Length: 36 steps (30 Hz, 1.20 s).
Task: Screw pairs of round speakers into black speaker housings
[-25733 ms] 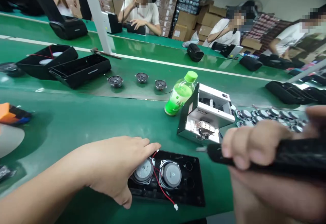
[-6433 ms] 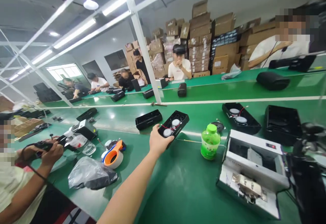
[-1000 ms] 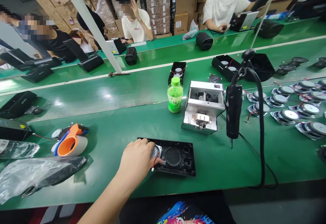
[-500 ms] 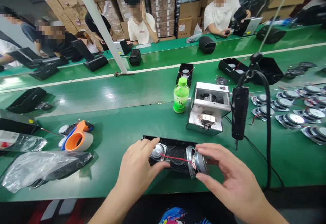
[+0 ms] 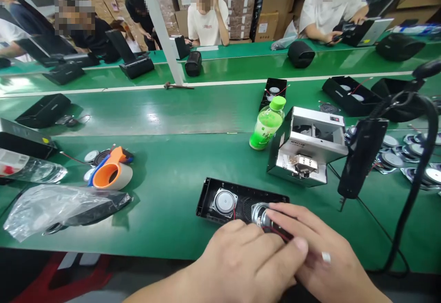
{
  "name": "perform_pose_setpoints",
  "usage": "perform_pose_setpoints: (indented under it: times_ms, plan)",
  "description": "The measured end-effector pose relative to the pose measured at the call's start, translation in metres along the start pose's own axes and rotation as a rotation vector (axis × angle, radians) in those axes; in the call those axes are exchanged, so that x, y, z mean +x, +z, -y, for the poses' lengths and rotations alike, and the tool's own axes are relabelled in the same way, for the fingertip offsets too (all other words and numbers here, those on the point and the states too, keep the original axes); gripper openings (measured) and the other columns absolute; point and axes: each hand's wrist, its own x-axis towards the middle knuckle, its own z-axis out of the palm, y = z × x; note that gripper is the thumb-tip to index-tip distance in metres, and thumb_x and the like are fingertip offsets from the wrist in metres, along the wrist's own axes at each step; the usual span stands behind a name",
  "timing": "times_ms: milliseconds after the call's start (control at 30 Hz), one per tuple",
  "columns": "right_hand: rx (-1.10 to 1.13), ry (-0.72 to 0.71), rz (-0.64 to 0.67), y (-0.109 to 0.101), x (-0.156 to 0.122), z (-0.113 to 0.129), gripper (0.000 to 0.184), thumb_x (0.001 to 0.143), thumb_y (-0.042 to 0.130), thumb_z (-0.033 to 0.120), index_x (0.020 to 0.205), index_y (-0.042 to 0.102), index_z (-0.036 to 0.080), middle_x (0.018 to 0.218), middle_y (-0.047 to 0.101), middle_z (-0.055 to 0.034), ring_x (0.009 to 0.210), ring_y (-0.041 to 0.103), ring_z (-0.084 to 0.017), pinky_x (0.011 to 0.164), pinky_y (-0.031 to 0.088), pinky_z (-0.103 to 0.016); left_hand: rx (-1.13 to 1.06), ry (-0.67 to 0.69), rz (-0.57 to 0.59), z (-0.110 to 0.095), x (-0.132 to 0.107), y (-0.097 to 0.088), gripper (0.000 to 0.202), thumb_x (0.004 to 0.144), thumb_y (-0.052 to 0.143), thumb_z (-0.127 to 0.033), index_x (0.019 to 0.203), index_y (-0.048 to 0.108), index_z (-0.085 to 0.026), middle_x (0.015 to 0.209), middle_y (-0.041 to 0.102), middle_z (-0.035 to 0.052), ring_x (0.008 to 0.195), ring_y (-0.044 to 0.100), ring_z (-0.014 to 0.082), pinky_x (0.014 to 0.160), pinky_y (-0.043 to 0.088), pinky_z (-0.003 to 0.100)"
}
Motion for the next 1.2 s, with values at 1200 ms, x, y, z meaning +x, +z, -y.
perform_pose_setpoints:
  times_ms: [1200]
  plan:
    - [-0.259,-0.104,0.474,0.020,0.011,-0.036,0.036,0.114,0.055,0.019,0.149,0.062,0.014,0.145,0.072,-0.0075,0.127,0.073,-0.027,0.104,0.074,-0.052,0.109,-0.256,0.689,0.096,-0.007,-0.039,0.039,0.094,0.090,-0.030,0.130,0.074,-0.024,0.119,0.083,-0.0008,0.098,0.067,0.0250,0.082,0.036,0.043]
